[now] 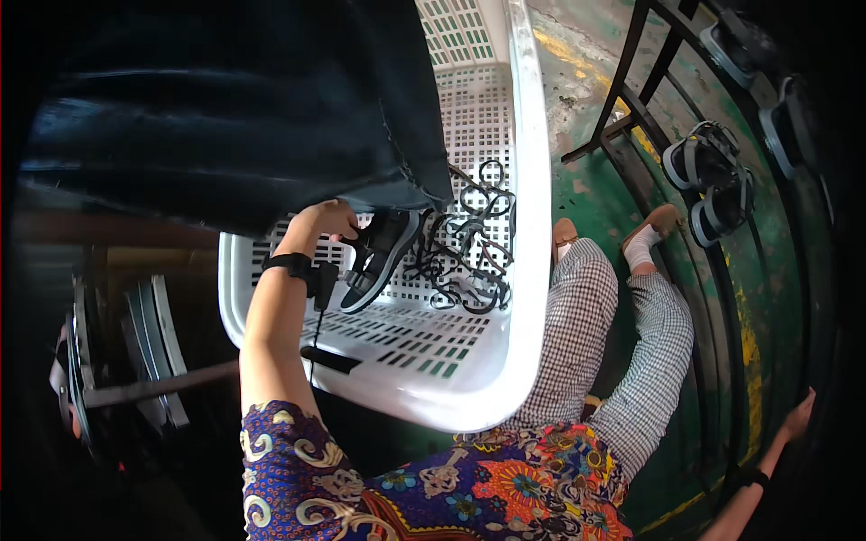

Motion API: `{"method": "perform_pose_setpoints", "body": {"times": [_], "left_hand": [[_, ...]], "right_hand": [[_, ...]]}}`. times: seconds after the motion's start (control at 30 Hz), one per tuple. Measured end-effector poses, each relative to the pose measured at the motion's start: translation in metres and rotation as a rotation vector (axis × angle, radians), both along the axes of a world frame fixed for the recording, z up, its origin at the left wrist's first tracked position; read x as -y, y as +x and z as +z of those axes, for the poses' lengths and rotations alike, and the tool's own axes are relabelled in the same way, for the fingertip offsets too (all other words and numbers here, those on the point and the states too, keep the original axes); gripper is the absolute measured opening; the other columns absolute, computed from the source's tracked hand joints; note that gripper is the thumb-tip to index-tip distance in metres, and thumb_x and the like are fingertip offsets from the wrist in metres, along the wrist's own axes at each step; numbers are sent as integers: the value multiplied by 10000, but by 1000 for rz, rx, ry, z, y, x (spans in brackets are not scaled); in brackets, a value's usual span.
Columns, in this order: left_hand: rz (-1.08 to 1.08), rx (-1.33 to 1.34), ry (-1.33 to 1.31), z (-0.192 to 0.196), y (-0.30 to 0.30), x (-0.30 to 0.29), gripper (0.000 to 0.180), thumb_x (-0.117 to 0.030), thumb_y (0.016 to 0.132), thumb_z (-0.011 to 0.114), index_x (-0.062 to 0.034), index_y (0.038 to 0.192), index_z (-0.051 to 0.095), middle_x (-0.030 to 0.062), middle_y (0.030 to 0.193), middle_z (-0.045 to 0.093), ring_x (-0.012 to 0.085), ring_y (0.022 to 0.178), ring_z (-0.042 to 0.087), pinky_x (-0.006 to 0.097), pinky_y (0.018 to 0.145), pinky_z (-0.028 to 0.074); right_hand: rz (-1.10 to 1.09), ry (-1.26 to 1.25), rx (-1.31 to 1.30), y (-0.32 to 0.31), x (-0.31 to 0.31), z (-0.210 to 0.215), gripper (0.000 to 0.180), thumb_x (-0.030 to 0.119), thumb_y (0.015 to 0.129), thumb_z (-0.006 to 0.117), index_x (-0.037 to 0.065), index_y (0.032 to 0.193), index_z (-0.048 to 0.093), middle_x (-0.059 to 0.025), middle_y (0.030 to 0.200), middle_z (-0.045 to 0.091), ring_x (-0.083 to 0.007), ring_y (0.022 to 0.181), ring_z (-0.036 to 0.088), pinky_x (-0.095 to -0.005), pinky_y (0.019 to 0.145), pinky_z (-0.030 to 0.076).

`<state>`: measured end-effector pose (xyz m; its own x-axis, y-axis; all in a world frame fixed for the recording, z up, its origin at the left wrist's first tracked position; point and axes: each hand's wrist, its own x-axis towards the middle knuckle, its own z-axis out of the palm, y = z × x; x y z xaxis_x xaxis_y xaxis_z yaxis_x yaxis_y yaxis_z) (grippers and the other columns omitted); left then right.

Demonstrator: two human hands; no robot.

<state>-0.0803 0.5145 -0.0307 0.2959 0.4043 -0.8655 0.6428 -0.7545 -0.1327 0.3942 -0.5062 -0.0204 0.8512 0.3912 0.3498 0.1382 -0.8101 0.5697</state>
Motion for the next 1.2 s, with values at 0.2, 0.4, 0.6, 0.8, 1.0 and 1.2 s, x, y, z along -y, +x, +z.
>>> {"method": "perform_pose_setpoints", "body": {"times": [0.2,0.4,0.6,0.8,1.0,1.2], "left_hand": [[-215,195,155,92,4,62,287,-207,725,675,-108,992,716,98,821,700,233,779,669,349,721,520],[-498,533,498,201,-4,151,178,-167,730,683,-99,887,730,117,856,692,289,834,653,388,757,514],[-883,949,587,296,16,271,70,-60,700,701,-68,704,631,52,612,566,243,718,586,356,692,474],[-1161,1022,322,301,59,391,208,-149,636,624,-61,824,638,14,593,480,214,654,534,343,687,462],[-1414,1200,64,246,97,441,215,-113,647,651,-14,836,624,-14,612,454,160,686,505,307,703,474],[-1339,1458,-102,194,115,457,261,-97,684,641,-57,942,654,33,911,617,229,973,572,340,808,482]], "right_hand": [[-64,465,-128,8,-19,-13,334,254,1008,405,70,1208,600,-66,1203,630,-205,1132,577,-279,907,457],[69,1096,-209,-26,-112,7,349,277,996,462,51,1236,576,-77,1198,624,-205,1125,579,-280,949,421],[510,1768,-1044,-161,-306,41,380,265,953,532,13,1238,529,-103,1100,616,-173,994,604,-289,872,462],[418,2142,-2126,-246,-390,88,663,477,950,433,-3,1400,346,-142,1302,530,-235,1154,558,-330,961,453],[189,1975,-2270,-268,-338,74,699,174,852,635,9,1437,290,-124,1341,490,-190,1223,498,-315,1019,405],[-94,2150,-2080,-316,-310,38,698,9,764,703,-1,1378,371,-89,1282,536,-178,1169,532,-306,986,446]]}}
